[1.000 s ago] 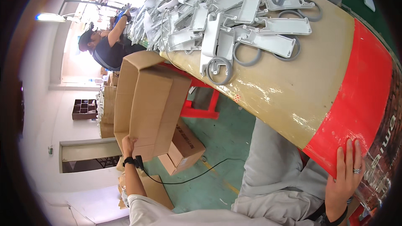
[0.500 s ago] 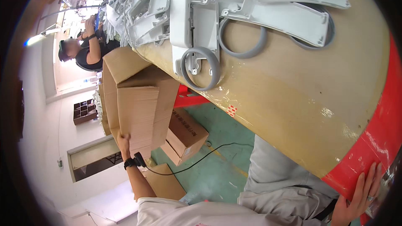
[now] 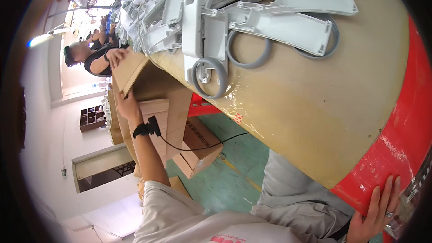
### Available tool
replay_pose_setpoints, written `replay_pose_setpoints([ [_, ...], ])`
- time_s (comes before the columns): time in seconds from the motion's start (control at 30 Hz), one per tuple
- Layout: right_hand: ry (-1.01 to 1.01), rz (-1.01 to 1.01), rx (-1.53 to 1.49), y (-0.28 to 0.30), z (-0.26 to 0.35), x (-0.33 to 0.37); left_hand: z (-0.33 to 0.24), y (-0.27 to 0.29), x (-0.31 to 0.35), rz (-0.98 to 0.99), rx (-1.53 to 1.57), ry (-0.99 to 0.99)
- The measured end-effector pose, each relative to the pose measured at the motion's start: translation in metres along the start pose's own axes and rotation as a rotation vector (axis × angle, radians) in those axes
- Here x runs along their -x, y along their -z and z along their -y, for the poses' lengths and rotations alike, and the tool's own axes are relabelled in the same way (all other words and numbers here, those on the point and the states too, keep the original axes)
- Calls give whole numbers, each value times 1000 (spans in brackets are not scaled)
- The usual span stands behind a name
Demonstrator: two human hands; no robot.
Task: The recorder is on an assembly line assembling internal and external parts of circular plastic housings, placing circuit boards inside and attaching covers.
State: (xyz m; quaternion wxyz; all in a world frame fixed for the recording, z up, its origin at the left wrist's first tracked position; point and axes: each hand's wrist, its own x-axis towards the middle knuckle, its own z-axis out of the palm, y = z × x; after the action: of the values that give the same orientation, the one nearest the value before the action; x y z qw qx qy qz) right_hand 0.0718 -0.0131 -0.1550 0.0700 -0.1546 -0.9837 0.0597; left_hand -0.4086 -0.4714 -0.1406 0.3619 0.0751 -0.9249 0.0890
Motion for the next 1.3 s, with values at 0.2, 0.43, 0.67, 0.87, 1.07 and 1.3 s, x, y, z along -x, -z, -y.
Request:
replay_pose_setpoints([
  [0.2,2,50,30,-4,-12,10,35,19,7,-244,591,119],
  [0.43,58,-134,-44,10,6,-29,39,13,13,-166,421,329],
  [0.67,17,-119,-60,23,13,-27,24,8,24,-74,134,314],
  [0.87,8,-153,-294,31,36,-35,8,2,31,-77,273,454],
  [1.07,414,252,-1326,32,173,-85,68,13,52,-249,746,523],
  [1.3,401,451,-1511,-72,439,-253,77,7,81,-209,783,452],
])
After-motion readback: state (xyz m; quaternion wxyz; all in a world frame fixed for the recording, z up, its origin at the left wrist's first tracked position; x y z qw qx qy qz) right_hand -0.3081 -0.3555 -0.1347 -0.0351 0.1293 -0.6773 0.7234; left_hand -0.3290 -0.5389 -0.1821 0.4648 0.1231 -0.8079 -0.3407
